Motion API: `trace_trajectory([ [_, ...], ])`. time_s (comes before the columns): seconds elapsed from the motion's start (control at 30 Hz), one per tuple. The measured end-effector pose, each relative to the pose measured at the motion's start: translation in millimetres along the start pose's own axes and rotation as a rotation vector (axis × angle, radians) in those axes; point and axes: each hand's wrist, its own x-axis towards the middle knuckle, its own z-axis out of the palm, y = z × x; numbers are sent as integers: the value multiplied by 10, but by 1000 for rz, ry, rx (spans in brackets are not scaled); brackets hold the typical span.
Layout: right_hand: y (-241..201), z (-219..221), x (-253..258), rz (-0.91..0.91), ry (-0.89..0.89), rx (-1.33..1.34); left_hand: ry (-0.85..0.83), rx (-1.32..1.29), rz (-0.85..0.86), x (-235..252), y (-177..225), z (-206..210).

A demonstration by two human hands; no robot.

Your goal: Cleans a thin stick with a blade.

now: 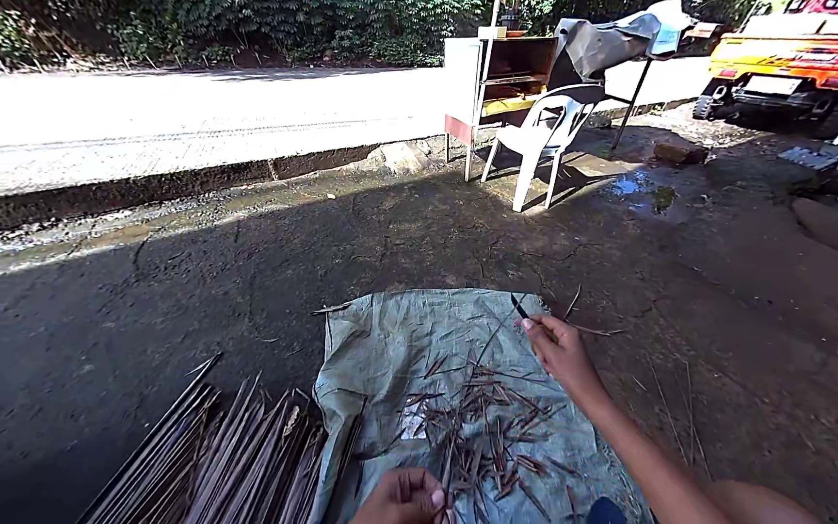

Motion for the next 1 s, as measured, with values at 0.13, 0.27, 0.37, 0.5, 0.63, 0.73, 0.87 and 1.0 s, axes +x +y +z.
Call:
trace_trajectory([
  [0.13,18,484,-492,23,-472,-110,253,-132,27,70,51,26],
  [0.27,8,682,-818,-100,-632,-257,341,-125,80,96,30,86],
  [0.37,23,709,-874,-108,-638,-261,368,-128,95,101,13,104],
  [0.5,1,719,-796,-16,-732,-330,387,-129,129,100,-15,97],
  [0.63,92,709,-651,-25,-585,-259,339,-102,166,109,-39,85],
  [0.73,84,650,-575,-44,-635,-230,364,-116,158,114,-26,113],
  [0.87,98,683,-679,-75,-753,-187,362,-117,159,107,-18,115],
  [1.0,95,627,-597,-99,-741,-260,362,-112,139,135,1,108],
])
